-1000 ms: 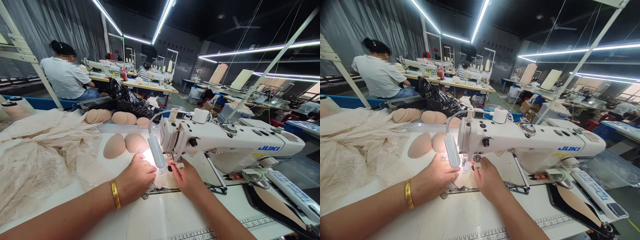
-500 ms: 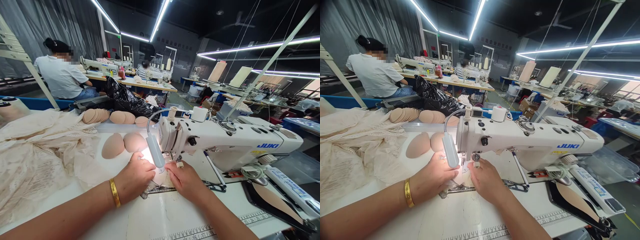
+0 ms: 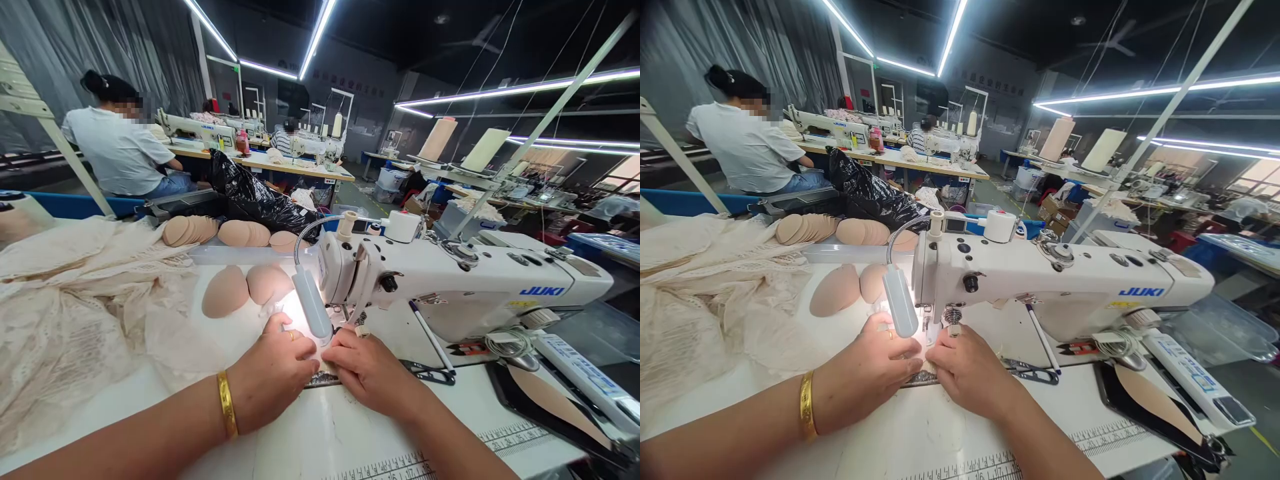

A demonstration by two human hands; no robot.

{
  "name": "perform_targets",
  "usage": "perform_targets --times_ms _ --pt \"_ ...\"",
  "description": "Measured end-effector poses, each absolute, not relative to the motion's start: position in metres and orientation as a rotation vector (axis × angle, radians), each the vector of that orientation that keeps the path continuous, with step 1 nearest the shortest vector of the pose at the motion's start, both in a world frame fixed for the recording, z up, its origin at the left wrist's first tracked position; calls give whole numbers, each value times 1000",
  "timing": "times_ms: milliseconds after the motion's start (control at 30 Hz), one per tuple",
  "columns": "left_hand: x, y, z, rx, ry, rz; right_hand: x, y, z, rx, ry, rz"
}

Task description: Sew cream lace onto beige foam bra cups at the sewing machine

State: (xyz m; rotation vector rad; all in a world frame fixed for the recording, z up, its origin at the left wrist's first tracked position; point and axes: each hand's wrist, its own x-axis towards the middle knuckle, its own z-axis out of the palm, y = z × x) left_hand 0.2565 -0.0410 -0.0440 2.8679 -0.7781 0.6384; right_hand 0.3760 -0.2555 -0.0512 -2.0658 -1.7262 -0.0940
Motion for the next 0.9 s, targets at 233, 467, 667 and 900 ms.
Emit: perform_targets --times_ms 233,467,667,900 --pt "271 -28 -35 2917 -794 455 377 -248 -60 -2129 -1666 -192" --pt "283 -15 -34 2868 -778 514 377 -242 -69 -2182 -1584 -254" --pt "293 -10 -32 2940 -687 407 376 -239 -71 -2194 -1555 -281" --pt "224 -42 -45 3174 -390 444 368 -243 -75 -2051 -1624 -361"
